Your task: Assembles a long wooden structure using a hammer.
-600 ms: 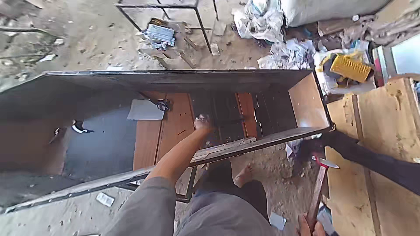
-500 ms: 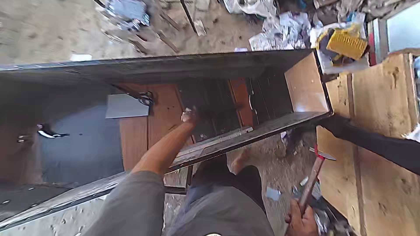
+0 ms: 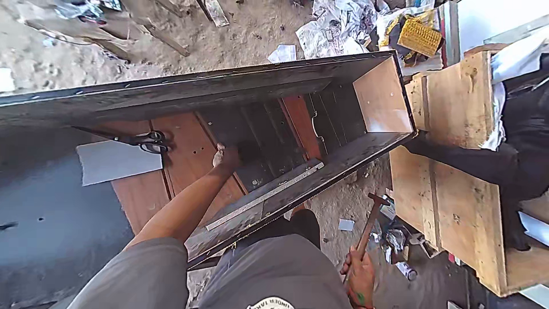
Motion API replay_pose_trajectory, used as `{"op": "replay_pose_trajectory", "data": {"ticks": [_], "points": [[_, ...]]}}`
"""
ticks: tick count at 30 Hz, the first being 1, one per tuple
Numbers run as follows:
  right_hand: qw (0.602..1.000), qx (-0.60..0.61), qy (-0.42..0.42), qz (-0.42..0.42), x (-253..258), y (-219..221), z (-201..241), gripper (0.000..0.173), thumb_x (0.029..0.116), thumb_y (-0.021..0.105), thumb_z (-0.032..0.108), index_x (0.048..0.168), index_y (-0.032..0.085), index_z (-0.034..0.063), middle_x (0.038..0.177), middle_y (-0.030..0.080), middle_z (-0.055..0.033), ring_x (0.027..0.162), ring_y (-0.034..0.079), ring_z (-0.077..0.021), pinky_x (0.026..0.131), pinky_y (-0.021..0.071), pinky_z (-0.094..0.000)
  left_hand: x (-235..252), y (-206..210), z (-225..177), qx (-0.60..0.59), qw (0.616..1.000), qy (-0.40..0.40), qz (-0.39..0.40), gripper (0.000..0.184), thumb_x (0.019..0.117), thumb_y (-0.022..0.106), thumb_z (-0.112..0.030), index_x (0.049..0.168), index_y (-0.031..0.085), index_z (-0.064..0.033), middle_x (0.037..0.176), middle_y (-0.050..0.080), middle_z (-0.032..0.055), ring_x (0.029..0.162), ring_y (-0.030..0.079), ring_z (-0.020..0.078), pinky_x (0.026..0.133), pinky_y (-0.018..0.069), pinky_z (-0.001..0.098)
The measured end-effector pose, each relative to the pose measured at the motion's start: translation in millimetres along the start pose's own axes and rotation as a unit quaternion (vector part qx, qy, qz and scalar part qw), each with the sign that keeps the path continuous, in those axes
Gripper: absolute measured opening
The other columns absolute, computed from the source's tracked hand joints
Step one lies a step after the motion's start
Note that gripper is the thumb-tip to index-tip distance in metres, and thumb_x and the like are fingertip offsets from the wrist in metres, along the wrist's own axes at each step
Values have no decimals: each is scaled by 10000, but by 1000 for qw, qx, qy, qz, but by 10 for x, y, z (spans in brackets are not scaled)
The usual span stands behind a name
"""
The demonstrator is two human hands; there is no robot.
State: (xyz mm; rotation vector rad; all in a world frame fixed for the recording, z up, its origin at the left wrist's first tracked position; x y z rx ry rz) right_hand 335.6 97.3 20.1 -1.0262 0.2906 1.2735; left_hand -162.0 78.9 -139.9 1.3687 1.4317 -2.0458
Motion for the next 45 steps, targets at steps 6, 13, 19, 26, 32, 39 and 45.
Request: {"op": "replay_pose_trajectory", "data": {"ticks": [6,13,19,26,32,39,45], "points": [[999,-35,-17,-16,-134,2,-106,134,1028,561,95,1023,556,-38,573,559,-43,416,550,-136,400,514,-296,194,-224,107,29,988,124,87,531,900,734,-387,1209,654,37,1229,645,299,1172,614,475,982,461,690],[999,-50,3,-6,-291,121,-243,125,1018,562,62,1052,571,-59,574,565,-27,425,540,-92,417,496,-253,-303,-504,-205,-193,893,199,355,289,969,588,-22,1256,573,-40,926,647,94,706,624,152,623,546,317],[996,-91,-7,14,-378,164,-334,153,965,589,25,1076,591,-81,576,558,-5,444,529,-59,444,486,-234,-502,-113,-685,-319,867,278,265,270,903,618,-9,1172,631,-18,956,644,72,777,604,136,691,529,340],[986,-162,-19,24,-432,126,-367,190,940,629,60,1074,615,-74,581,547,11,457,508,-37,467,469,-232,-520,152,-1060,-358,899,213,136,296,999,506,-199,1112,668,21,1048,686,182,962,661,276,867,526,515],[989,-146,-14,30,-466,146,-503,221,950,630,83,1106,605,-73,599,551,2,462,506,-48,461,469,-244,-506,141,-1452,-293,902,284,140,550,898,729,-528,1090,690,-15,1034,714,161,993,693,289,930,533,554],[983,-184,-12,29,-542,133,-675,275,952,658,110,1146,626,-82,656,575,-20,528,521,-54,536,484,-266,-349,-116,-1914,-102,907,376,162,528,943,705,-472,1198,656,-12,1140,673,228,1098,645,381,987,470,642],[976,-216,-18,25,-589,157,-822,289,930,677,107,1126,644,-102,778,631,-128,669,579,-159,667,507,-375,-315,-222,-2330,-12,872,434,227,487,1000,687,-330,1359,602,-12,1311,627,247,1207,613,380,1046,454,603]]}}
Point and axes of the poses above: each hand's wrist, its own x-axis towards the middle knuckle, its own y-axis out of the palm, z = x × y, the point moved 2 cm from there along x, towards the middle knuckle
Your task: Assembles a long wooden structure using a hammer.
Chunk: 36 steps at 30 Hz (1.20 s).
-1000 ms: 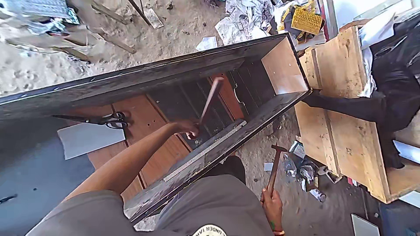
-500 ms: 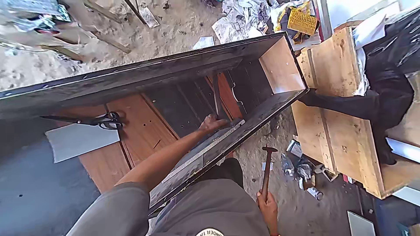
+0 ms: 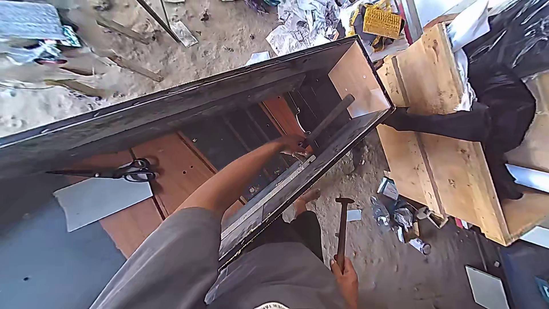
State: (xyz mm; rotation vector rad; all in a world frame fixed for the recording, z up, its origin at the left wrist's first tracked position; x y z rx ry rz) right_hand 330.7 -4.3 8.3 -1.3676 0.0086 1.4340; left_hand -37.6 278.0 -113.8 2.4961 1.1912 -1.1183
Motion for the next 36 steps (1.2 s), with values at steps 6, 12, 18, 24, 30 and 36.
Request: {"op": "replay_pose_trajectory", "data": {"ticks": [6,12,18,24,30,36], "points": [[999,33,9,18,-11,102,-151,272,939,683,159,1119,644,-40,684,598,-74,564,561,-152,571,504,-380,143,49,-106,81,997,-4,-8,487,993,690,-321,1377,597,-37,1297,639,239,1222,611,396,1046,450,633],[985,158,31,67,95,137,-2,177,987,646,173,1041,609,8,603,560,-28,467,531,-123,459,480,-302,103,116,-198,95,993,-32,-54,428,984,677,-316,1281,647,-9,1203,669,244,1157,633,394,1016,461,628],[947,310,-13,87,279,138,330,284,1089,462,240,1077,570,-23,620,593,-66,452,576,-167,428,533,-325,152,218,-111,143,976,-75,-145,551,906,696,-556,1196,710,-88,1181,702,195,1166,644,383,1025,460,653],[893,426,-139,-46,274,334,550,260,1044,467,211,1077,564,-27,640,616,-38,463,596,-152,431,551,-310,103,282,-200,184,959,-118,-181,444,914,667,-459,1157,718,-91,1160,708,190,1149,649,380,995,471,656],[839,532,-111,-2,262,1018,568,211,1016,501,112,1165,530,-35,646,611,-64,439,572,-151,408,530,-313,101,318,-259,203,946,-120,-220,427,926,642,-451,1153,721,-98,1169,708,189,1155,653,370,989,480,644],[803,590,-25,80,245,1332,697,284,1099,427,247,1162,545,-4,589,477,-20,384,437,-115,350,434,-291,182,252,-418,262,937,-103,-205,474,948,630,-492,1187,713,-91,1192,703,197,1182,643,380,1012,468,651]]}}
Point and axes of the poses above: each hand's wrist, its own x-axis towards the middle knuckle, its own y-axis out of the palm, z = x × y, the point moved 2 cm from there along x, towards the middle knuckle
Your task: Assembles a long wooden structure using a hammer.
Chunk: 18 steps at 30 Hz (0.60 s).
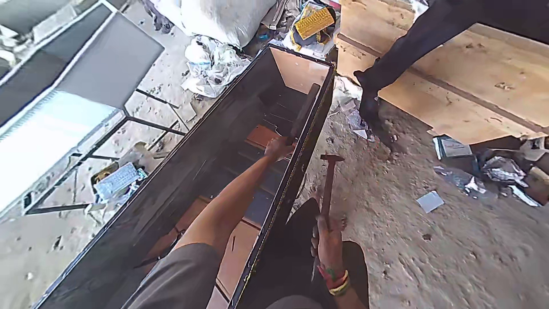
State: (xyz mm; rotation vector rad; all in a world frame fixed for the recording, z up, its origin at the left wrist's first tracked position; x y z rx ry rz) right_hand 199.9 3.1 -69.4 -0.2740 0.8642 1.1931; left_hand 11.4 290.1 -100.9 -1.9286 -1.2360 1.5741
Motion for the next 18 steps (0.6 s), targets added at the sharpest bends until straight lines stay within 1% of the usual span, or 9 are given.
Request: {"op": "replay_pose_trajectory", "data": {"ticks": [2,4,5,8,9,11,13,16,18], "points": [[997,54,-40,-36,31,88,-75,311,1113,351,267,1172,506,4,589,455,-3,382,432,-107,344,437,-284,15,-26,-37,27,999,23,14,498,975,622,-504,1216,703,-76,1216,692,211,1205,630,392,1032,453,649],[993,84,-57,-61,-5,210,-266,319,1117,331,296,1081,493,23,575,463,-1,370,451,-113,343,463,-292,32,12,11,26,999,27,5,477,976,627,-496,1186,711,-75,1185,700,210,1178,641,388,1018,461,644],[995,71,-44,-52,-45,259,-365,324,1112,330,300,1050,485,22,567,472,-3,370,465,-119,353,476,-299,49,23,26,23,999,26,1,477,980,623,-495,1199,714,-81,1191,704,207,1182,642,387,1024,461,640],[999,7,49,19,-106,289,-470,307,1112,393,273,1068,525,-1,589,495,-34,391,454,-132,370,446,-303,65,37,23,25,999,29,-9,465,986,621,-472,1211,705,-73,1205,697,208,1190,638,384,1034,457,628],[999,4,42,22,-79,255,-476,308,1107,412,268,1054,544,-5,590,506,-36,389,452,-130,367,442,-303,17,35,6,25,999,27,-10,459,986,633,-456,1216,702,-64,1211,692,218,1197,632,390,1036,452,631],[999,11,-49,-20,43,70,-398,341,1089,412,307,1077,559,-1,580,519,-12,384,465,-114,364,458,-305,-44,25,-38,20,999,23,-21,454,971,661,-436,1230,704,-66,1229,689,218,1210,628,390,1043,455,631],[984,62,-143,-87,88,-175,-129,328,1098,367,312,1136,516,22,585,504,20,397,473,-98,374,471,-298,-52,13,-49,14,999,18,-28,465,965,666,-416,1254,690,-53,1250,678,230,1223,620,398,1049,454,628],[921,191,-281,-192,76,-433,220,295,1114,309,339,1078,472,96,586,518,66,395,509,-72,371,506,-257,-68,19,-45,8,999,27,-34,431,982,654,-339,1275,673,-24,1274,662,248,1246,604,399,1072,439,612],[895,233,-311,-218,65,-372,166,316,1105,317,391,1043,478,127,595,523,72,403,523,-78,380,522,-263,-55,40,-52,22,998,36,-39,431,989,631,-341,1283,668,-27,1279,661,239,1253,600,389,1080,438,598]]}}
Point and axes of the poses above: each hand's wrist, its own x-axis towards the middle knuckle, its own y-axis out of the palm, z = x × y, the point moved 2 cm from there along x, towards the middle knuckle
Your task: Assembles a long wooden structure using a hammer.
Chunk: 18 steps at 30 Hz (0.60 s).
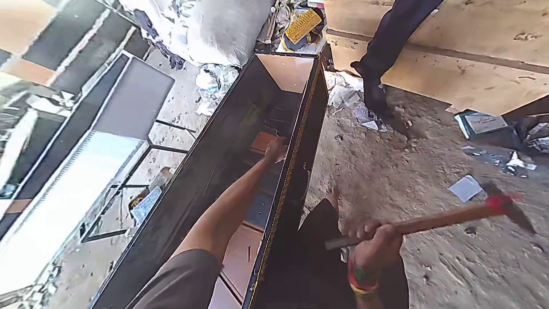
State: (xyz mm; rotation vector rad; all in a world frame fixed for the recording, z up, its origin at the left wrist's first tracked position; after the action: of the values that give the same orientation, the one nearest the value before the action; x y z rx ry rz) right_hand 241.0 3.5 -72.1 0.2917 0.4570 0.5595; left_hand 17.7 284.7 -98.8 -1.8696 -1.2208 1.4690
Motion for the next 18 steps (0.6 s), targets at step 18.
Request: {"op": "replay_pose_trajectory", "data": {"ticks": [18], "points": [[965,-166,129,154,-449,-134,-510,422,1098,330,307,940,587,13,612,535,-31,495,542,-131,491,514,-308,-157,-48,-159,38,999,3,0,405,1050,569,-284,1329,629,4,1318,638,257,1271,593,383,1097,434,549]]}}
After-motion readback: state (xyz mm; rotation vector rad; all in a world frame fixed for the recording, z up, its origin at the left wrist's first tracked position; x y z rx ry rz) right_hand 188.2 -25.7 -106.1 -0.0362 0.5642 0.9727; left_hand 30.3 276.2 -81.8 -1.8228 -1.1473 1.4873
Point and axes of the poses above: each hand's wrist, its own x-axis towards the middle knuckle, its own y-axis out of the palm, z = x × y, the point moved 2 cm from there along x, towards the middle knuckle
